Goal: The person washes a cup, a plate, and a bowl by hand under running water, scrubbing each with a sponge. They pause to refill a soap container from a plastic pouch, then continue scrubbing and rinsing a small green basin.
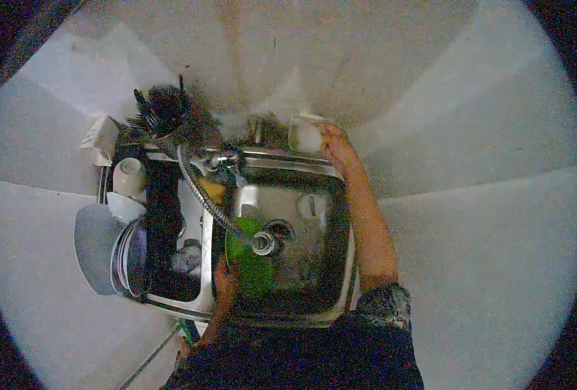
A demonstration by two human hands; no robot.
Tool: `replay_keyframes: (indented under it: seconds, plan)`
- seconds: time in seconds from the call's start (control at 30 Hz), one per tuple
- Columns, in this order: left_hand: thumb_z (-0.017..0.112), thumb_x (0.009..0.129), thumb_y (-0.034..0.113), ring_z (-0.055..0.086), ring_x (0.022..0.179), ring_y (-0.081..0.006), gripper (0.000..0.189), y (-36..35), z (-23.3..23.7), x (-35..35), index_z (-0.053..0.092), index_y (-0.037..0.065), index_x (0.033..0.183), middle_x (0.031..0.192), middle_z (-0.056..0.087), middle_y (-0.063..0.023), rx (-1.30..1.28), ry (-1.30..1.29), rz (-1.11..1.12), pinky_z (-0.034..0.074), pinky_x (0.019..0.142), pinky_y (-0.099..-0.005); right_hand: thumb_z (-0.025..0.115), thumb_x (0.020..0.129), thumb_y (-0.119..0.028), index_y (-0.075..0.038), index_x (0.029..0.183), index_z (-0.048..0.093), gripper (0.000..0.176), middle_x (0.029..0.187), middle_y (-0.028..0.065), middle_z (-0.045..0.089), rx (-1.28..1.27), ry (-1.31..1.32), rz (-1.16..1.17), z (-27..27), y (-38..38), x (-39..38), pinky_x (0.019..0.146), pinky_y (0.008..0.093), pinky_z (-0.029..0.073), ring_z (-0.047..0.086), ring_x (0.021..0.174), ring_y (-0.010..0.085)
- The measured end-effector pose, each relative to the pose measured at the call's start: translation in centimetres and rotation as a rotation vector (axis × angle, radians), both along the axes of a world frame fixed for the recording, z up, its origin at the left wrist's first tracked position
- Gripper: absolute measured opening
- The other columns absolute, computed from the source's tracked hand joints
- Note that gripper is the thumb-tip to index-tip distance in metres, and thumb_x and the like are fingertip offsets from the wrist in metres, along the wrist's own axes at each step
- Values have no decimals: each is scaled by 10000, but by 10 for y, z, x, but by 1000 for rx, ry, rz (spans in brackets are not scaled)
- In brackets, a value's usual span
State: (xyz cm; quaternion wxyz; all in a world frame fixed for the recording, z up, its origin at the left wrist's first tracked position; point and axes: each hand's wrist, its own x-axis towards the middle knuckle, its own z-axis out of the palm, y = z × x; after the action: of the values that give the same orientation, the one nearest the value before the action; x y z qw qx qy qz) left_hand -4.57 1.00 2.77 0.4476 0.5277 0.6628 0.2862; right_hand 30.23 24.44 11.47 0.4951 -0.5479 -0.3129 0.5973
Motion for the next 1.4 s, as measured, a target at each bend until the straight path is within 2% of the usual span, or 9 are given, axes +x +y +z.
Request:
replay_keyframes:
  seconds: [0.2,0.23,0.3,0.37,0.47,0.63,1.17,1.23,1.4]
  plan:
    - [503,879,217,538,971,-430,380,-24,2,-12,498,-80,1115,1043,566,-280,-72,345,-106,422,826,-425,341,944,-254,-44,1149,536,352,1103,45,565,-24,-284,73,-14,-149,-36,837,329,447,542,977,179]
    - [505,881,210,548,961,-409,370,-26,9,-12,504,-83,1109,1034,575,-269,-124,174,14,422,826,-415,343,944,-286,-55,1159,533,369,1124,42,559,114,-541,201,-63,-185,-34,886,342,426,520,1043,187]
    - [505,889,193,571,897,-346,344,-37,14,-17,516,-80,1098,999,593,-247,-172,-55,171,424,809,-384,416,923,-251,-67,1169,525,326,1129,64,561,-305,-599,404,9,-226,-92,889,342,428,524,1045,183]
    - [504,893,202,569,870,-337,342,-36,50,-15,519,-70,1100,990,597,-234,-233,-34,130,428,789,-382,484,894,-181,-51,1174,514,311,1145,97,555,-54,-426,319,-80,-281,-129,928,367,404,510,1075,207]
    - [483,904,203,572,783,-346,310,-49,63,-3,534,-42,1087,927,608,-216,-115,19,66,438,719,-398,517,863,-94,-45,1177,510,318,1154,125,549,-166,-582,161,-41,-259,-197,951,383,401,507,1096,251]
    - [452,867,121,569,718,-367,236,-46,67,3,547,-41,1009,813,602,-228,-4,82,39,437,682,-414,517,841,-51,-101,1177,531,340,1190,141,537,488,-1017,158,-43,-279,-238,961,392,400,511,1096,312]
    - [433,866,79,556,673,-427,174,-42,83,7,524,-65,905,747,569,-261,13,122,73,419,607,-459,547,755,20,-89,976,635,261,979,137,611,243,-845,107,-57,-290,-207,838,394,443,562,930,328]
    - [432,862,79,555,667,-424,178,-53,83,10,525,-67,902,747,569,-263,-19,75,88,418,605,-458,549,745,30,-92,943,642,251,952,132,616,343,-767,-184,-44,-244,-214,830,392,446,566,928,318]
    - [411,866,84,555,613,-357,194,-45,80,14,534,-58,912,714,573,-223,144,-1,143,419,575,-431,547,741,22,-90,941,643,249,944,118,620,386,-763,11,-28,-299,-242,833,397,443,569,928,308]
